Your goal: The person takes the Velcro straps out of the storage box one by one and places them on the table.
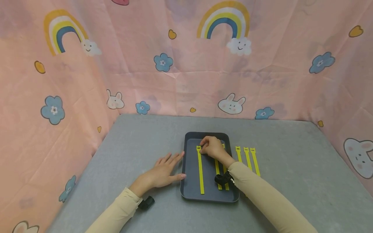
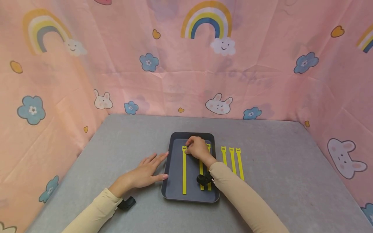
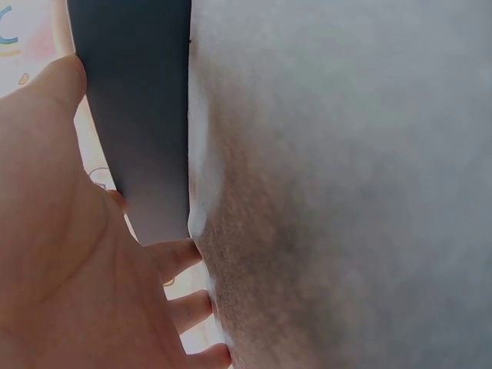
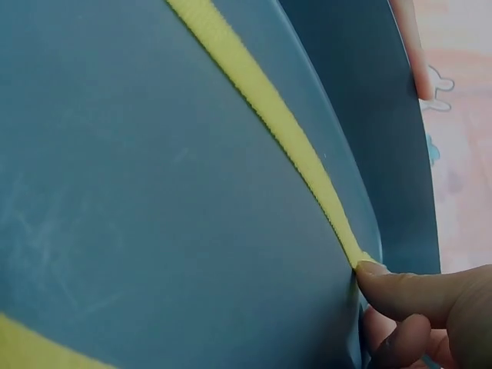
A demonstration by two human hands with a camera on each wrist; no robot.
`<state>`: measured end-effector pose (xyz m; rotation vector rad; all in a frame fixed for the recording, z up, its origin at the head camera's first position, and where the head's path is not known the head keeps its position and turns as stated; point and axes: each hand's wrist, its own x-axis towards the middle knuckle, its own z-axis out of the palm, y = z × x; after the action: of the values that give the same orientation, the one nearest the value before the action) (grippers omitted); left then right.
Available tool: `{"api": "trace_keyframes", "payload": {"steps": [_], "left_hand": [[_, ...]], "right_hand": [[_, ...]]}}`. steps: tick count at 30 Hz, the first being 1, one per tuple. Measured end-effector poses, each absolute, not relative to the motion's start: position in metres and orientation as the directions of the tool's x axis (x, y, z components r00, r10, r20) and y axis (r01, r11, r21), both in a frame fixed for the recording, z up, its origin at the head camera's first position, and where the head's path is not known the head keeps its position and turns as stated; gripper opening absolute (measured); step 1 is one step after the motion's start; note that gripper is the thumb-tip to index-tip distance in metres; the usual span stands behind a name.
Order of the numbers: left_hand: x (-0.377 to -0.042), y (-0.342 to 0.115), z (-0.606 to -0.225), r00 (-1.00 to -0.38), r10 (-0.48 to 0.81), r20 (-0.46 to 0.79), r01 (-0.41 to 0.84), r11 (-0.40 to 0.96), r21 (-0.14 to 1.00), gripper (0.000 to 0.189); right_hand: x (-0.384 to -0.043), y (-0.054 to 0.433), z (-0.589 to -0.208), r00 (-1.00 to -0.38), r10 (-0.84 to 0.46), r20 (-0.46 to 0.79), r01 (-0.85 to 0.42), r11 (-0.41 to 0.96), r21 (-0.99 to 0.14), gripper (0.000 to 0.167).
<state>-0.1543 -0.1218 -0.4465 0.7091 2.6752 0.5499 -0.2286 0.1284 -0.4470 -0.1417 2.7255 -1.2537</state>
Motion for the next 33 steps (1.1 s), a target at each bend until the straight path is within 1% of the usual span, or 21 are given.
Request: {"api": "trace_keyframes", "payload": {"steps": [8, 19, 26, 29, 33], "left_hand": [[-0.1542, -0.1224, -0.4472, -0.825, 0.529, -0.198, 0.407, 0.8, 0.44, 0.085], [-0.1542, -0.1228, -0.4477, -0.824, 0.534, -0.19, 0.414, 0.796, 0.441, 0.085], [-0.1546, -0.1234, -0.4476, -0.821, 0.538, -0.189, 0.417, 0.793, 0.444, 0.084], [-0.155, -0.1237, -0.4483, -0.821, 0.538, -0.193, 0.416, 0.794, 0.443, 0.084], [-0.1551, -0.1238, -0.4483, -0.82, 0.537, -0.198, 0.415, 0.796, 0.441, 0.084]], "right_hand": [[-0.2277, 0.1267, -0.4487, -0.984, -0.178, -0.018, -0.102, 0.641, -0.761, 0.021], [-0.2277, 0.1266, -0.4505, -0.979, -0.203, -0.033, -0.1, 0.61, -0.786, 0.017], [-0.2293, 0.1256, -0.4527, -0.977, -0.215, -0.015, -0.123, 0.615, -0.779, 0.015], [-0.2293, 0.1251, -0.4531, -0.975, -0.224, -0.007, -0.137, 0.621, -0.772, 0.017], [-0.2292, 0.1249, -0.4537, -0.97, -0.245, -0.002, -0.158, 0.628, -0.762, 0.026]]}}
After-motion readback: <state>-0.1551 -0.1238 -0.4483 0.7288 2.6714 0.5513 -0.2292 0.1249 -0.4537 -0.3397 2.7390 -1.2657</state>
